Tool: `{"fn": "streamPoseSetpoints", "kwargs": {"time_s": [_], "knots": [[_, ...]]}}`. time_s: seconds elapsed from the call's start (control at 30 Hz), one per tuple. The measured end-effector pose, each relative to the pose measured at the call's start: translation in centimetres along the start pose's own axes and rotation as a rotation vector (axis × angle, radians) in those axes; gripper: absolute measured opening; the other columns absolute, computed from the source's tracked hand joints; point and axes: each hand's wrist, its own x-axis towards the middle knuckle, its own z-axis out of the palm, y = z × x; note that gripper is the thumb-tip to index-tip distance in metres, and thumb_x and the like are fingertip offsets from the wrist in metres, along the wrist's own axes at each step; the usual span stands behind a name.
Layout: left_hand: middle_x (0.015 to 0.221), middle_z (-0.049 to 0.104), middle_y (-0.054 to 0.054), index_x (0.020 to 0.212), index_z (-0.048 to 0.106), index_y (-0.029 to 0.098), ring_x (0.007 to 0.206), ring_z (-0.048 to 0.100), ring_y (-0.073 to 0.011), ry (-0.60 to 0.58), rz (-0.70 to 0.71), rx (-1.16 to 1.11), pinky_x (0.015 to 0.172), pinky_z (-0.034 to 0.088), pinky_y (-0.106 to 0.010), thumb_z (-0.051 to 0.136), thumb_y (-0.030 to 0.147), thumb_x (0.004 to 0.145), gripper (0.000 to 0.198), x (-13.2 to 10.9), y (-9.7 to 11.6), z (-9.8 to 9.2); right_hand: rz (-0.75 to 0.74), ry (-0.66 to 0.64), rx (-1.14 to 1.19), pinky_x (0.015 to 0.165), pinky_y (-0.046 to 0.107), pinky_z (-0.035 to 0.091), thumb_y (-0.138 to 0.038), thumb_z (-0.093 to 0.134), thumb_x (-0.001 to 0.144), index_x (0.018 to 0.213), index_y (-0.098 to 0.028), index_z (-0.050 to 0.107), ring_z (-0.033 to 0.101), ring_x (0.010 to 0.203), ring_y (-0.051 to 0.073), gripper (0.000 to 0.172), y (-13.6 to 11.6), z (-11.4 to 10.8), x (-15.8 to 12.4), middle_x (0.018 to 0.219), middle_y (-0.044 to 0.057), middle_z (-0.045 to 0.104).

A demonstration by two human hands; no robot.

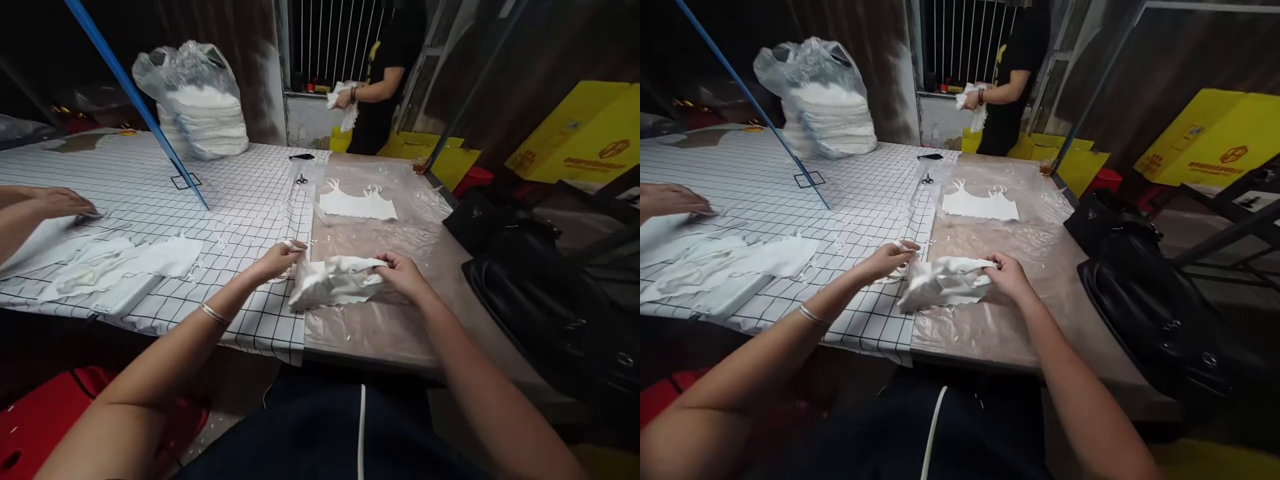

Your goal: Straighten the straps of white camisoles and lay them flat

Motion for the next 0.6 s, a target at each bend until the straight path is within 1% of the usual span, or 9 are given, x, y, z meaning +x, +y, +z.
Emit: {"fn": "streamPoseSetpoints", "kwargs": {"time_s": [0.07, 0.13, 0.17, 0.23, 0.3, 0.33, 0.47, 0.53, 0.6], "knots": [[0.093, 0.067, -0.010, 0.093, 0.069, 0.012, 0.085, 0.059, -0.0197, -0.212, -0.051, 0.220, 0.075, 0.045, -0.030, 0.061, 0.040, 0.077, 0.034, -1.0, -0.1, -1.2, 0.088, -0.006, -0.110, 0.066, 0.026, 0.041, -0.029, 0.064, 0.055, 0.091, -0.013, 0.063, 0.054, 0.073, 0.017, 0.040, 2.1, -2.0, 0.0, 0.081, 0.004, 0.060], [0.094, 0.069, -0.009, 0.087, 0.071, 0.015, 0.085, 0.060, -0.0203, -0.399, -0.086, 0.363, 0.073, 0.043, -0.029, 0.064, 0.045, 0.074, 0.034, -2.2, 0.3, -2.6, 0.170, -0.093, -0.149, 0.067, 0.026, 0.042, -0.026, 0.071, 0.053, 0.098, -0.013, 0.061, 0.054, 0.075, 0.017, 0.048, 3.3, -3.4, -0.4, 0.081, 0.004, 0.058], [0.092, 0.069, -0.008, 0.086, 0.071, 0.015, 0.083, 0.060, -0.0199, -0.416, -0.100, 0.392, 0.070, 0.043, -0.028, 0.062, 0.048, 0.075, 0.036, -2.8, 0.7, -3.1, 0.207, -0.173, -0.125, 0.067, 0.026, 0.043, -0.026, 0.074, 0.051, 0.102, -0.012, 0.060, 0.054, 0.076, 0.017, 0.054, 3.6, -3.8, -0.7, 0.081, 0.004, 0.058], [0.085, 0.067, -0.009, 0.082, 0.070, 0.014, 0.076, 0.058, -0.0185, -0.271, -0.105, 0.428, 0.065, 0.041, -0.028, 0.057, 0.052, 0.081, 0.039, -4.1, 1.5, -2.8, 0.238, -0.329, -0.058, 0.065, 0.026, 0.043, -0.033, 0.080, 0.050, 0.108, -0.012, 0.059, 0.055, 0.076, 0.017, 0.065, 3.8, -4.4, -1.3, 0.083, 0.004, 0.058], [0.081, 0.064, -0.009, 0.078, 0.067, 0.013, 0.072, 0.056, -0.0169, -0.085, -0.015, 0.415, 0.063, 0.039, -0.028, 0.054, 0.048, 0.085, 0.038, -5.1, 2.4, -0.8, 0.204, -0.424, -0.054, 0.065, 0.025, 0.043, -0.038, 0.082, 0.050, 0.109, -0.012, 0.059, 0.054, 0.077, 0.017, 0.069, 3.5, -4.7, -1.7, 0.085, 0.004, 0.059], [0.083, 0.064, -0.009, 0.079, 0.066, 0.013, 0.073, 0.056, -0.0164, -0.056, 0.065, 0.381, 0.064, 0.040, -0.028, 0.054, 0.045, 0.086, 0.035, -5.4, 2.6, 0.8, 0.181, -0.453, -0.071, 0.065, 0.025, 0.042, -0.039, 0.082, 0.050, 0.107, -0.011, 0.060, 0.053, 0.076, 0.016, 0.067, 3.4, -4.7, -1.7, 0.084, 0.003, 0.058], [0.108, 0.064, -0.011, 0.099, 0.069, 0.014, 0.099, 0.056, -0.0214, -0.140, 0.396, 0.366, 0.086, 0.040, -0.036, 0.050, 0.032, 0.090, 0.027, -4.2, 2.5, 7.0, 0.139, -0.504, -0.076, 0.064, 0.023, 0.039, -0.039, 0.082, 0.049, 0.097, -0.011, 0.059, 0.050, 0.073, 0.015, 0.061, 2.9, -4.9, -1.7, 0.078, 0.001, 0.056], [0.116, 0.062, -0.011, 0.107, 0.068, 0.016, 0.110, 0.052, -0.0249, -0.218, 0.451, 0.488, 0.094, 0.035, -0.042, 0.050, 0.024, 0.089, 0.027, -2.6, 2.3, 8.3, 0.117, -0.536, -0.048, 0.065, 0.023, 0.038, -0.037, 0.083, 0.049, 0.100, -0.011, 0.058, 0.049, 0.074, 0.014, 0.062, 2.8, -5.1, -1.7, 0.078, 0.000, 0.054], [0.108, 0.064, -0.009, 0.098, 0.068, 0.016, 0.104, 0.053, -0.0244, -0.348, 0.417, 0.608, 0.097, 0.030, -0.047, 0.055, 0.021, 0.085, 0.020, -1.2, 2.2, 8.2, 0.094, -0.536, -0.094, 0.061, 0.023, 0.035, -0.036, 0.078, 0.054, 0.095, -0.011, 0.060, 0.046, 0.069, 0.013, 0.051, 3.0, -5.5, -1.8, 0.073, -0.001, 0.051]]}}
